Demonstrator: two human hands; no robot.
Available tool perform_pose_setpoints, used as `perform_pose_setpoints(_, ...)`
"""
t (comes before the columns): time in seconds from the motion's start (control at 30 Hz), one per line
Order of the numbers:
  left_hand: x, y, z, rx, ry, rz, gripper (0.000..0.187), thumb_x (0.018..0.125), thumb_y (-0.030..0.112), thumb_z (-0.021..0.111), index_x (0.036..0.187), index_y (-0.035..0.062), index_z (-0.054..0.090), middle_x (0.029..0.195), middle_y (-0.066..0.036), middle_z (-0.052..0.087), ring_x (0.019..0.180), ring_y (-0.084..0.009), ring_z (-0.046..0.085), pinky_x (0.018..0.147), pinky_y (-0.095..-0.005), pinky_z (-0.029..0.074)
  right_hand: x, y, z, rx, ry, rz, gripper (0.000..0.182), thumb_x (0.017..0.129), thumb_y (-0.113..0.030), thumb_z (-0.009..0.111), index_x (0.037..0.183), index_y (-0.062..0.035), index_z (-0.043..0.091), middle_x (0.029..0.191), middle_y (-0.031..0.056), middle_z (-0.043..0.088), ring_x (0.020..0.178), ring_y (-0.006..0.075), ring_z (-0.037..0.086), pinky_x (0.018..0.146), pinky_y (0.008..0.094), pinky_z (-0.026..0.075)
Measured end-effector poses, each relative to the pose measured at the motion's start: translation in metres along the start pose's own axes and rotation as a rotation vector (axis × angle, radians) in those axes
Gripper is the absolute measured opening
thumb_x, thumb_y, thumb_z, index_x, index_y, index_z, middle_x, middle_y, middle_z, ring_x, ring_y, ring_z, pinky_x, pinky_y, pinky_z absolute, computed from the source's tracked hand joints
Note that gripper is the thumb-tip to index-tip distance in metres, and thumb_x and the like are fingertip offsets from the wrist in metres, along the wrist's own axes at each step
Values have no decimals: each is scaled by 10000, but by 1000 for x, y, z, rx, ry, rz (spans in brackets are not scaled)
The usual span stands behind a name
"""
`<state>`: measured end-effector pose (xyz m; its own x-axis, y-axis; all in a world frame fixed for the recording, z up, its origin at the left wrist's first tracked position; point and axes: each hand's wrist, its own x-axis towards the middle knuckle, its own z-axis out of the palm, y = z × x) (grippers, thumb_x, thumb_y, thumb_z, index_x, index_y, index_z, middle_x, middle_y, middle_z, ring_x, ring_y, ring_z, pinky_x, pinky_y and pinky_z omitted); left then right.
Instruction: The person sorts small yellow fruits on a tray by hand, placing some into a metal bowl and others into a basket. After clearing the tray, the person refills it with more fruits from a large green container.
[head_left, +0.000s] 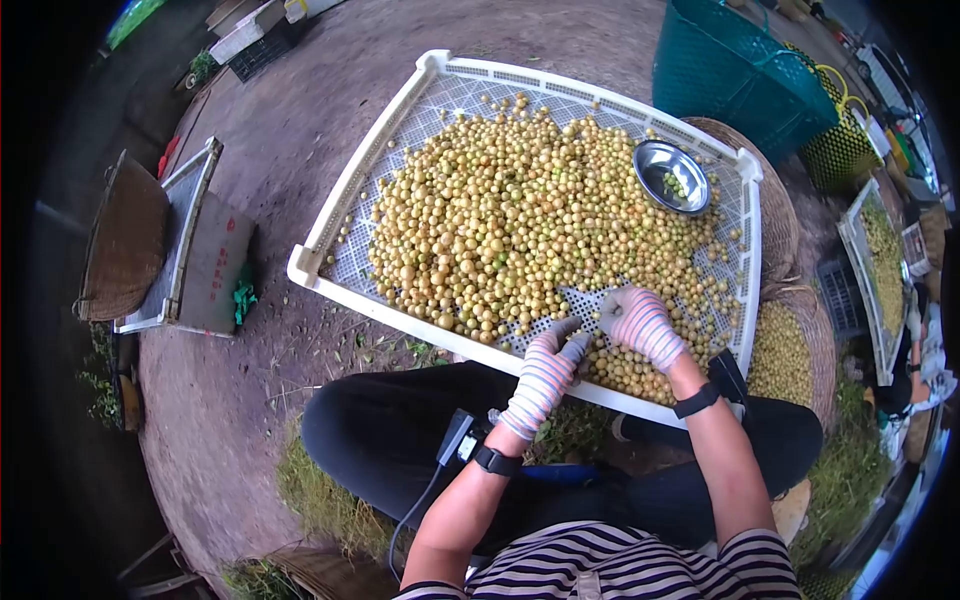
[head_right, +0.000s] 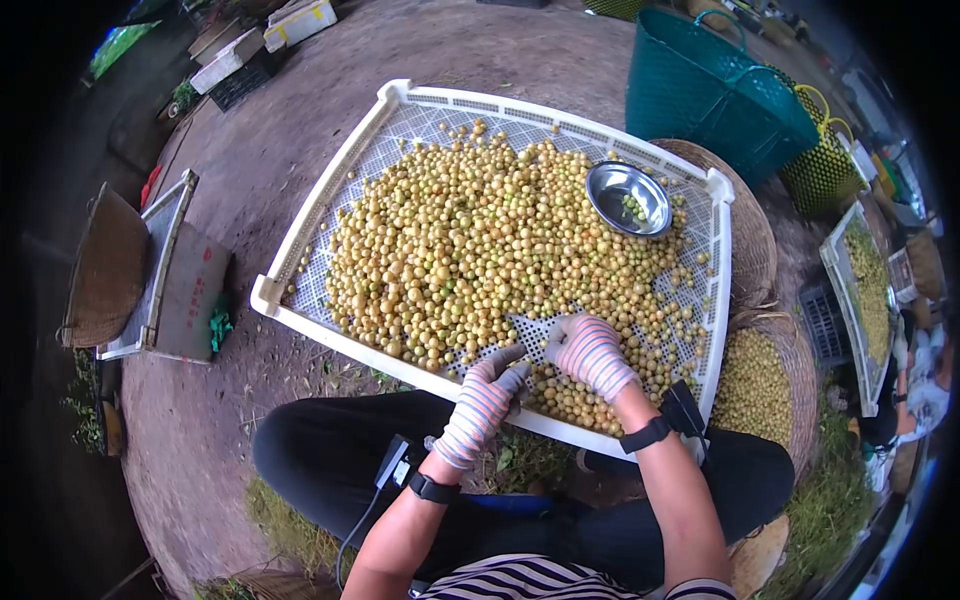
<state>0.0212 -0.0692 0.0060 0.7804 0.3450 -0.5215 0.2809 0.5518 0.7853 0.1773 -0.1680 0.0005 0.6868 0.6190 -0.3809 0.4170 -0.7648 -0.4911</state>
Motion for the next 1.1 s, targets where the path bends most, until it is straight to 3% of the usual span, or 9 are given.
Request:
perform_pose_setpoints(0.03, -2, 3, 2, 4, 0, -4, 418, 947, 248, 622, 1295, 27, 553, 701, 15, 591, 510, -47, 481, 464, -193, 370, -7, 6, 2, 335, -46, 64, 142, 712, -193, 673, 739, -56, 693, 615, 112, 623, 563, 214, 623, 569, 348, 504)
perform_pose_setpoints(0.17, 1, 4, 7, -8, -42, -5, 365, 952, 279, 614, 1230, 44, 592, 659, 28, 591, 470, -44, 476, 427, -183, 344, -24, 16, 8, 357, 186, -409, 99, 696, -130, 705, 720, -40, 669, 603, 70, 585, 534, 172, 535, 543, 314, 465)
perform_pose_setpoints(0.27, 1, 10, 13, 19, -74, -46, 259, 959, 270, 598, 1094, 54, 642, 648, 37, 588, 471, -49, 485, 416, -191, 348, -41, -1, -3, 225, 178, -358, 72, 693, -101, 697, 724, -44, 665, 632, 71, 592, 550, 178, 536, 558, 309, 465)
perform_pose_setpoints(0.4, 4, 6, 18, 67, -103, -26, 263, 957, 219, 598, 1138, 30, 627, 675, 34, 579, 522, -56, 506, 441, -206, 390, -40, 2, 0, 841, 211, -234, 46, 771, -46, 673, 738, -24, 648, 660, -1, 611, 582, 89, 516, 552, 272, 450)
perform_pose_setpoints(0.6, 9, 2, 28, 291, -151, 111, 318, 949, 176, 607, 1214, 2, 590, 747, 33, 592, 583, -46, 523, 487, -208, 417, -47, 7, -6, 1040, 71, -94, 51, 815, -69, 704, 834, -23, 690, 724, -13, 642, 629, 56, 532, 572, 225, 439)
perform_pose_setpoints(0.77, 6, -7, 35, 898, 24, 501, 275, 900, 172, 634, 1145, 48, 630, 797, -207, 656, 713, -355, 651, 651, -421, 514, -53, 14, -6, 1045, 66, -95, 63, 807, -73, 712, 840, -20, 702, 744, -2, 659, 631, 61, 544, 576, 221, 440)
perform_pose_setpoints(0.9, 7, -11, 36, 1025, 63, 622, 251, 884, 138, 620, 1116, 43, 638, 850, -204, 674, 786, -370, 666, 681, -428, 528, -63, 10, -12, 1097, 83, 58, 57, 808, -72, 708, 823, -21, 689, 730, -17, 640, 625, 53, 528, 575, 217, 432)
perform_pose_setpoints(1.0, 10, -17, 29, 971, 42, 618, 216, 853, 119, 621, 1059, 60, 652, 833, -202, 656, 800, -391, 638, 701, -448, 517, -71, 8, -9, 1194, 44, 30, 67, 805, -78, 711, 799, -22, 675, 717, -28, 622, 632, 44, 519, 576, 216, 428)
perform_pose_setpoints(1.1, 11, -16, 26, 883, -46, 507, 285, 880, 148, 619, 1149, 54, 634, 881, -200, 676, 826, -387, 651, 727, -436, 526, -73, 10, 15, 1023, 250, -140, 49, 824, -52, 666, 788, -19, 666, 714, -17, 620, 633, 44, 515, 577, 214, 422)
